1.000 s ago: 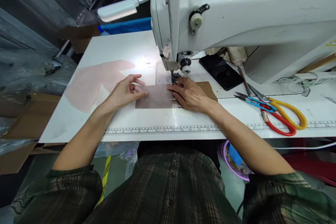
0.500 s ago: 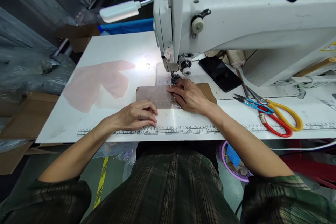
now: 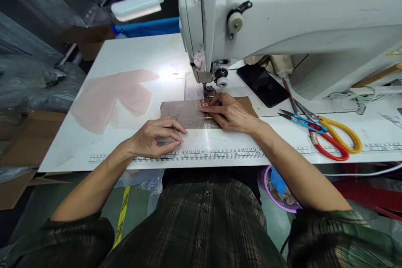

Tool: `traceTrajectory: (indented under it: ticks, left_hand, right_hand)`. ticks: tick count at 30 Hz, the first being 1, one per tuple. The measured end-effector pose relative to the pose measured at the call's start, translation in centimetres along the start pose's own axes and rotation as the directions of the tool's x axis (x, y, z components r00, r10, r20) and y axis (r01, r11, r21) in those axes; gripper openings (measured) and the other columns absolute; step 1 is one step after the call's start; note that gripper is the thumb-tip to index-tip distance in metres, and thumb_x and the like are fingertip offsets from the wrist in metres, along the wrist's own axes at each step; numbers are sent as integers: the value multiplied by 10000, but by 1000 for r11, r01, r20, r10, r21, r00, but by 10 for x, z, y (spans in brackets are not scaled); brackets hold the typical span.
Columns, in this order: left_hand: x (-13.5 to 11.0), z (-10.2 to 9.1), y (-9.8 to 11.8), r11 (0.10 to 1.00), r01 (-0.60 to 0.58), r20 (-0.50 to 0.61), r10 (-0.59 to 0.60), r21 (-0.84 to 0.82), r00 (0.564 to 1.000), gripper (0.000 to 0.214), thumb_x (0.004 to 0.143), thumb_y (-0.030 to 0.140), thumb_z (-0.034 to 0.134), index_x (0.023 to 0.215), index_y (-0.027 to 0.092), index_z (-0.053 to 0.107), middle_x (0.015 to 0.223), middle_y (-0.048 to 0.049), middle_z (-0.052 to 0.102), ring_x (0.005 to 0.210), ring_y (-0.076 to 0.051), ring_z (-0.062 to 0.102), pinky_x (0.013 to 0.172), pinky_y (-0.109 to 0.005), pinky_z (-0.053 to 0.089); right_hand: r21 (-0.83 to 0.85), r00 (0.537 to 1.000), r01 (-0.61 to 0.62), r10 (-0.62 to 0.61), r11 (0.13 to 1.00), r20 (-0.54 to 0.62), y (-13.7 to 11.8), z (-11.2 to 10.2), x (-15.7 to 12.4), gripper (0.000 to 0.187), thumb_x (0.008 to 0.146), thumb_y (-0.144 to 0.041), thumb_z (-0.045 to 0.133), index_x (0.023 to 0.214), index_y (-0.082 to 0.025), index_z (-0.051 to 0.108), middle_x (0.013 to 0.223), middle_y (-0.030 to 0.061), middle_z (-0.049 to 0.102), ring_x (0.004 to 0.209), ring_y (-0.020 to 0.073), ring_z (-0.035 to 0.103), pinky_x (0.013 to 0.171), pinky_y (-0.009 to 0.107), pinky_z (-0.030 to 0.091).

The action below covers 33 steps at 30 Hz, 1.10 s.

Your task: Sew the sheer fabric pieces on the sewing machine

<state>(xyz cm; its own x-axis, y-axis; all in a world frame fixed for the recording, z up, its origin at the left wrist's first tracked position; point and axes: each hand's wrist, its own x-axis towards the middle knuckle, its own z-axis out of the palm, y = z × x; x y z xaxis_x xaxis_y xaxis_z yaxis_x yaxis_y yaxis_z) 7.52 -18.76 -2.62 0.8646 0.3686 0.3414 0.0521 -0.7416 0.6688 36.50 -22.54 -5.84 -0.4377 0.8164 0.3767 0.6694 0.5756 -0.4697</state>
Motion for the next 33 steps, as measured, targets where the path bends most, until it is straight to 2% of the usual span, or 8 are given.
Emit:
traceTrajectory:
  ticks: [5,8,11,14,19,24,30,33]
  left_hand:
    - [1,6,1,996,-87,-44,86,-24,995,99,876,164,681,921,199,762,957,-93,769,851,-175,727,738,-324,613]
    - [1,11,1,989,-146,-5,146,-3,989,112,883,133,671,936,200,742,921,-80,777,827,-172,733,755,-331,624]
    - [-1,17,0,975,-208,50,204,76,978,113,899,120,647,958,180,723,938,-95,774,844,-178,731,761,-336,630]
    - [-2,21,-1,951,-252,56,246,179,968,108,913,124,636,987,149,711,982,-132,762,891,-189,723,781,-340,631]
    - [-2,21,-3,936,-242,73,231,255,970,100,930,166,621,912,178,719,988,-109,761,826,-164,705,752,-324,618]
    - [-2,20,-3,910,-246,36,249,333,968,91,913,181,643,864,194,718,962,-77,773,758,-158,681,689,-327,580]
    - [-1,19,-5,928,-217,56,210,303,976,103,912,184,637,877,217,728,964,-60,775,776,-163,693,700,-340,581]
    - [-1,19,-5,941,-192,54,185,278,981,94,905,184,648,885,224,730,965,-58,774,786,-168,699,693,-338,574]
  right_hand:
    - [-45,999,30,-32,999,-30,1,3,1,352,993,-265,492,1242,-263,740,1044,119,617,996,242,589,868,446,547]
    - [-73,999,37,-40,997,-37,2,4,1,348,988,-263,494,1231,-269,743,1048,122,621,995,253,583,857,458,544]
    - [-94,998,34,-39,995,-50,2,6,1,345,990,-276,490,1219,-271,748,1053,123,618,995,257,578,861,459,537]
    - [-100,997,34,-41,994,-65,1,7,1,345,988,-276,491,1208,-254,755,1055,131,615,999,262,576,870,465,531]
    - [-5,998,-57,57,998,-41,-4,2,1,358,983,-250,491,1239,-268,741,1074,130,626,1029,267,599,931,480,525]
    - [76,985,-157,161,985,-60,-9,-3,2,367,971,-226,488,1241,-235,738,1048,112,648,969,224,641,902,407,548]
    - [66,985,-163,167,984,-52,-11,-6,1,370,971,-227,479,1231,-277,737,1068,105,659,969,228,639,893,418,553]
    - [66,996,-90,91,994,-15,-11,-8,0,354,974,-247,491,1216,-294,745,1089,106,663,1005,240,626,907,446,543]
